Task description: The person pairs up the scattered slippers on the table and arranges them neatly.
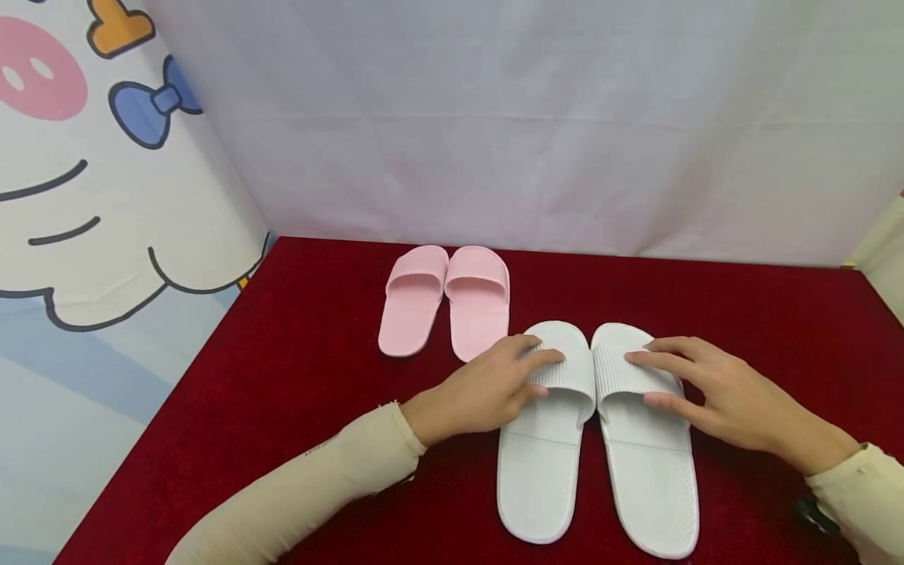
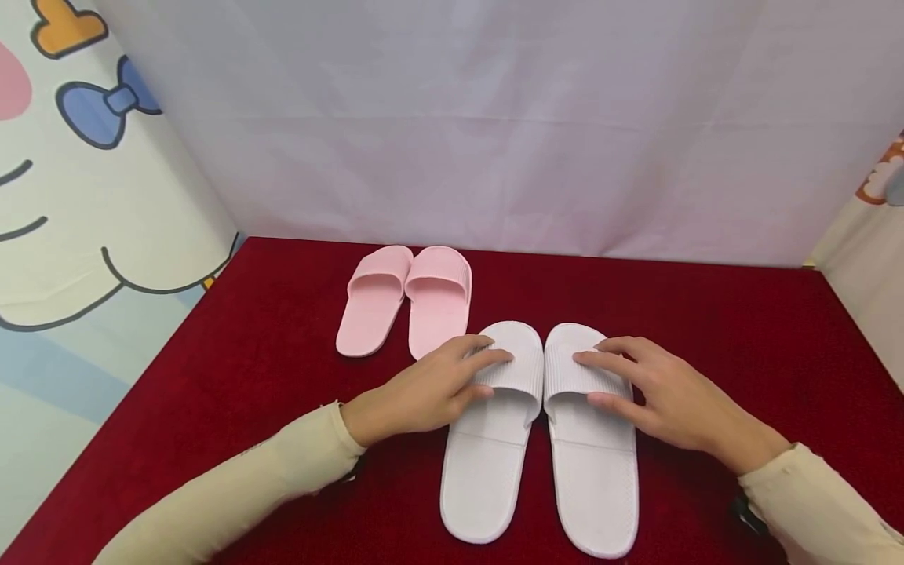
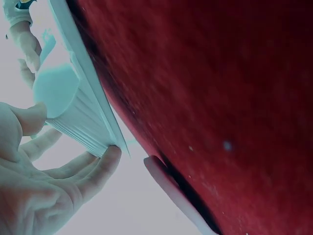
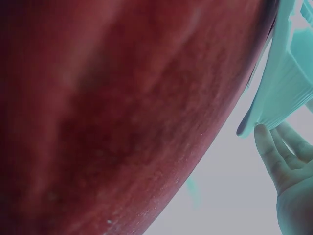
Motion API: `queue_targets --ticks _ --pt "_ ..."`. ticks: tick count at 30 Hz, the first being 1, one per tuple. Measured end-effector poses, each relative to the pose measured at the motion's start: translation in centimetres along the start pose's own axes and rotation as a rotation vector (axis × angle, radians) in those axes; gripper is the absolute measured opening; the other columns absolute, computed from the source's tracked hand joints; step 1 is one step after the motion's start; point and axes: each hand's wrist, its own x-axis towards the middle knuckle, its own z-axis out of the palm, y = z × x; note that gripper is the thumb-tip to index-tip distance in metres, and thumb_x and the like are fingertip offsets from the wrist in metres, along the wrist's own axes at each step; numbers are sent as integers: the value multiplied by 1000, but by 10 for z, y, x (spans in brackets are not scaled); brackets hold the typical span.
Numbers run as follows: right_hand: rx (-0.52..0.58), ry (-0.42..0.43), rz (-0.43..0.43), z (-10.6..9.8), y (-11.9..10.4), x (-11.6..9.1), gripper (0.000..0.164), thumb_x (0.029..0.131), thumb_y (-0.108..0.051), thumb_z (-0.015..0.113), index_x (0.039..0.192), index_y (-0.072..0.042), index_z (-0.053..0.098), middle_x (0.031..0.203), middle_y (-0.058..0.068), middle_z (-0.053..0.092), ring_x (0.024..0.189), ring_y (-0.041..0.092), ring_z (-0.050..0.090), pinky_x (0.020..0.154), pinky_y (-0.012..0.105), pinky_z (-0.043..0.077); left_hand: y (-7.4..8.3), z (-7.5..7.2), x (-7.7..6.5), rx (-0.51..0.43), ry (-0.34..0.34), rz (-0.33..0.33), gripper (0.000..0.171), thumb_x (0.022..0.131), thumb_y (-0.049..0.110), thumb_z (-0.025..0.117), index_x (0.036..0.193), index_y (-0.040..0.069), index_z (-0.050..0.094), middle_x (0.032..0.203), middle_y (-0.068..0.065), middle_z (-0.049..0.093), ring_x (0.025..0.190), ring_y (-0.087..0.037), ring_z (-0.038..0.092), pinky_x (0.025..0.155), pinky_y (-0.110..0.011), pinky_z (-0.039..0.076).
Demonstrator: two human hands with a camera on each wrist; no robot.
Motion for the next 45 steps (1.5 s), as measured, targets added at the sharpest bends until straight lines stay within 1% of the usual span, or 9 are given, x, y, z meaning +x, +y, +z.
queue_targets --ticks 6,13,16,29,31,34,37,41,45 --pt "1 -13 30 2 6 5 64 75 -25 86 134 -31 62 125 -5 62 112 9 55 91 20 39 -6 0 8 -27 -3 -13 41 99 26 62 138 15 56 135 -19 55 123 -30 57 108 -39 46" --pt "3 -40 85 1 13 11 59 80 -26 82 135 -32 61 126 -3 62 115 14 57 89 32 44 -12 0 20 -44 16 -24 39 99 23 62 136 14 56 136 -21 55 127 -31 55 110 -40 44" --pt "9 -53 102 0 16 14 56 82 -25 81 134 -30 62 126 -2 62 116 16 57 89 37 45 -14 0 25 -56 18 -29 39 99 23 62 136 14 56 136 -21 55 127 -32 55 110 -41 45" --pt "67 -101 158 -4 32 26 49 89 -27 75 135 -28 60 130 6 61 121 27 55 94 51 47 -25 -3 47 -63 -13 -66 39 99 23 61 137 15 56 135 -18 56 125 -30 56 109 -40 44" --pt "73 -108 167 -5 34 29 48 90 -27 74 136 -28 60 131 5 60 122 27 55 95 51 46 -27 -3 50 -68 -17 -80 39 99 23 61 137 16 56 136 -18 56 125 -30 56 109 -40 44" --pt "71 -117 150 -5 37 34 48 91 -29 72 137 -28 59 132 7 60 122 29 54 94 52 46 -31 -3 53 -68 -26 -100 40 99 23 61 138 17 55 137 -17 55 126 -30 55 110 -40 44" --pt "75 -124 152 -4 40 39 47 92 -29 71 138 -27 58 133 9 60 123 31 54 94 53 46 -34 -3 57 -66 -30 -114 40 99 23 61 139 17 55 137 -17 55 126 -29 55 110 -40 44" --pt "101 -144 194 -3 46 44 46 94 -31 69 138 -27 58 136 7 59 127 30 52 98 54 45 -38 -4 61 -67 -37 -116 40 100 23 60 139 17 55 137 -16 54 126 -30 55 110 -40 43" --pt "113 -155 208 -3 52 51 45 95 -32 68 138 -27 58 138 7 58 129 30 51 100 54 43 -43 -7 68 -79 -57 -123 41 100 24 60 140 16 54 136 -15 55 124 -28 55 107 -39 45"
